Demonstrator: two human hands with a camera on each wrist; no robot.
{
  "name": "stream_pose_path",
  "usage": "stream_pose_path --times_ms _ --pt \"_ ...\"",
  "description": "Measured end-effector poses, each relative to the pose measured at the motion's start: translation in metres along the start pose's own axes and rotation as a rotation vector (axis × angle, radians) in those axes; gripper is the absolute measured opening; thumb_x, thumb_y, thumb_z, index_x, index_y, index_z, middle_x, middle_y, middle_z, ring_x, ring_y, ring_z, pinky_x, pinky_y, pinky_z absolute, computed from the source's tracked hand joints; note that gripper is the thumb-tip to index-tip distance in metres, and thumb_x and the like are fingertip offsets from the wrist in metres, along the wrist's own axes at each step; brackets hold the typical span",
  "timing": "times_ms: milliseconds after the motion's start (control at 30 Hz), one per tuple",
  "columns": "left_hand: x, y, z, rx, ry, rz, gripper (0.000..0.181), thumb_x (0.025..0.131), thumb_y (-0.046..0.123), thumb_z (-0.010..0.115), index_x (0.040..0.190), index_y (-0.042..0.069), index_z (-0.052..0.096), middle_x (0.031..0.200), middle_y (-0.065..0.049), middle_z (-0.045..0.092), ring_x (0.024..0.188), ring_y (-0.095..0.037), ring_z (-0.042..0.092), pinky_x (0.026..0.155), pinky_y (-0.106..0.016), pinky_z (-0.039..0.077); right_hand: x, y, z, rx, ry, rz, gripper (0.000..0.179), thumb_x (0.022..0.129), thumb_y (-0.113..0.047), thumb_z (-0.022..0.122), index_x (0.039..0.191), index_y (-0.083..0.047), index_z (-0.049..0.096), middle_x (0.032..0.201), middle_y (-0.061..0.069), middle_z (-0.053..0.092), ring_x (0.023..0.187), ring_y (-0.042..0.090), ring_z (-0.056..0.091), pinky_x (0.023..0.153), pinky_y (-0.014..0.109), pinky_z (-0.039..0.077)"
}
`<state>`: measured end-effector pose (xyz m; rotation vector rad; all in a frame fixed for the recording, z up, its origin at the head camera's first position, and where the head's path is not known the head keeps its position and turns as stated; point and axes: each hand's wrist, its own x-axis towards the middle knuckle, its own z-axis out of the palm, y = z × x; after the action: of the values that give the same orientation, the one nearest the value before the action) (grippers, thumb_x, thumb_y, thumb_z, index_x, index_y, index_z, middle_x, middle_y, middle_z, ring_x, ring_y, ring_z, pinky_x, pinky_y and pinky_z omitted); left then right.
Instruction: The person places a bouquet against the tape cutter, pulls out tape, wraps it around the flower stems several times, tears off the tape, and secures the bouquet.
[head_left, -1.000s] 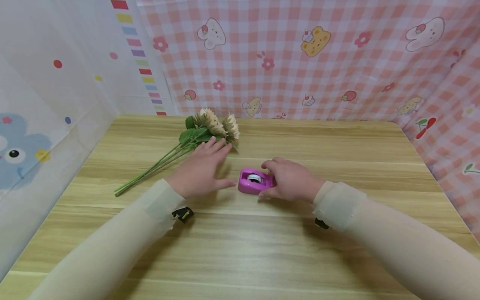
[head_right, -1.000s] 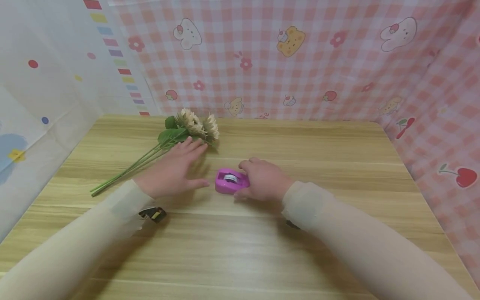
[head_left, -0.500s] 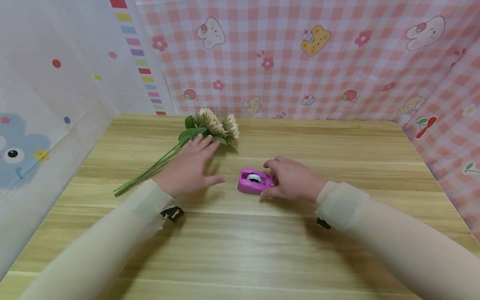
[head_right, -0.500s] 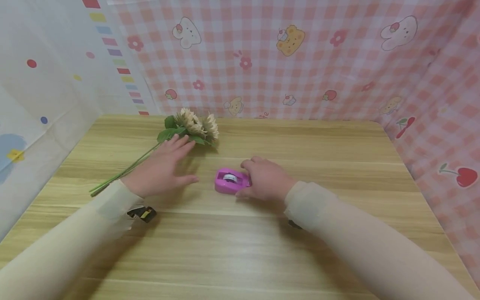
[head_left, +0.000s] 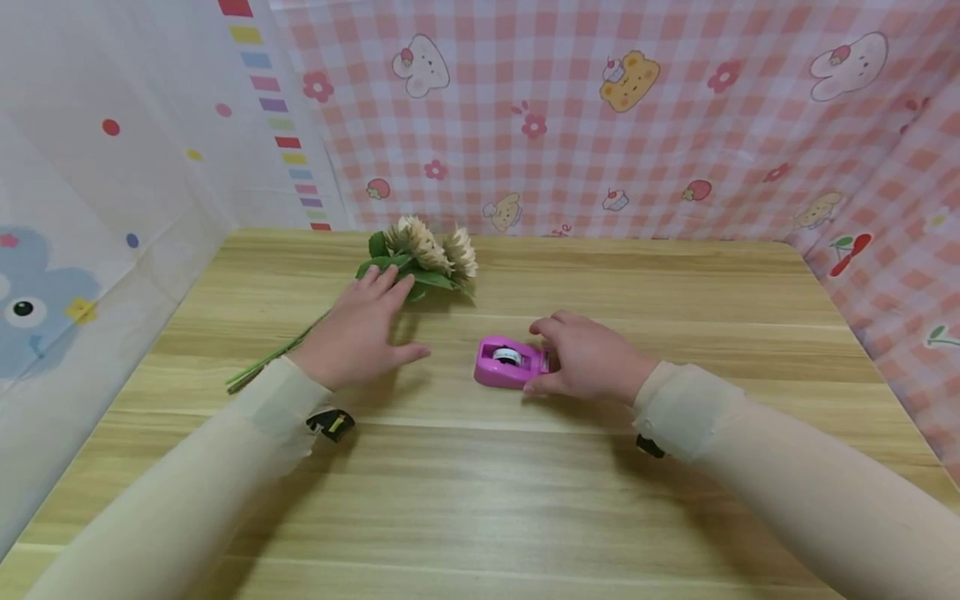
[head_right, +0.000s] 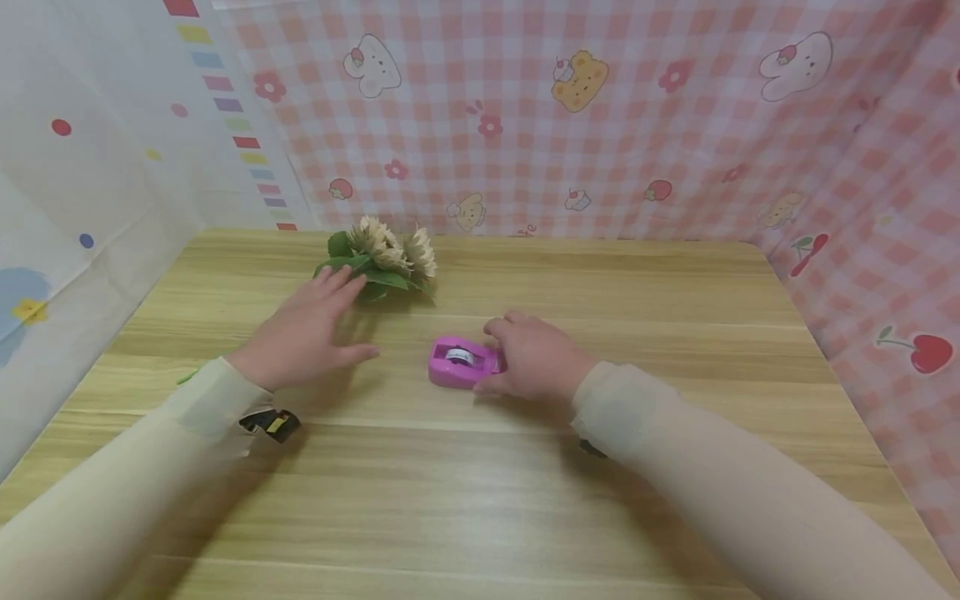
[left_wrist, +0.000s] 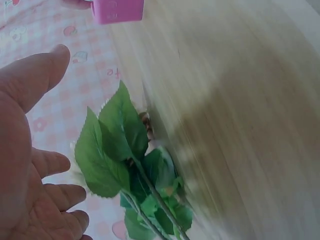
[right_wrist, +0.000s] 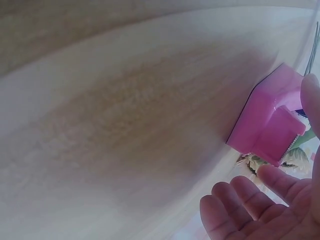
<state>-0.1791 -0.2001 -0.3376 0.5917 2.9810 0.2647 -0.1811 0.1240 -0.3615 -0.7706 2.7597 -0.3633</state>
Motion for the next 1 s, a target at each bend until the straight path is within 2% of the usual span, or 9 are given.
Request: stream_pose_path --times_ms 333,533,767,1000 --pt "-0.002 -0.021 -0.007 0.002 -0.019 -0.106 0.106 0.097 0.064 0.064 0.168 0.003 0.016 0.173 -0.029 0.009 0.16 -0.053 0.004 0.132 -0.061 0.007 -0.001 0.003 -0.001 0.019 -0.011 0.015 0.092 0.083 -0.057 0.086 0.151 -0.007 0.052 0.134 0.01 0.061 0.109 0.023 0.063 0.108 0.048 0.054" --pt "-0.005 -0.029 -0.008 -0.007 -0.031 -0.145 0.107 0.098 0.065 0.062 0.168 0.001 0.012 0.172 -0.031 0.007 0.159 -0.054 0.003 0.131 -0.062 0.006 -0.003 0.006 -0.001 0.019 -0.005 0.025 0.093 0.081 -0.058 0.086 0.152 -0.008 0.052 0.139 0.011 0.06 0.116 0.026 0.062 0.111 0.051 0.052" --pt "-0.008 -0.03 -0.009 -0.02 -0.044 -0.148 0.109 0.097 0.07 0.059 0.168 0.002 0.011 0.173 -0.03 0.005 0.159 -0.055 0.003 0.13 -0.064 0.007 -0.003 0.009 0.001 0.019 0.005 0.023 0.088 0.084 -0.057 0.085 0.15 -0.009 0.054 0.14 0.011 0.06 0.12 0.027 0.063 0.112 0.052 0.051" --pt "-0.006 -0.022 -0.003 -0.031 -0.044 -0.097 0.104 0.098 0.059 0.067 0.167 -0.001 0.017 0.172 -0.032 0.011 0.16 -0.054 0.005 0.13 -0.064 0.007 -0.004 0.008 0.0 0.066 0.02 -0.022 0.055 0.088 -0.047 0.084 0.131 -0.016 0.07 0.129 0.003 0.063 0.108 0.021 0.065 0.103 0.046 0.056"
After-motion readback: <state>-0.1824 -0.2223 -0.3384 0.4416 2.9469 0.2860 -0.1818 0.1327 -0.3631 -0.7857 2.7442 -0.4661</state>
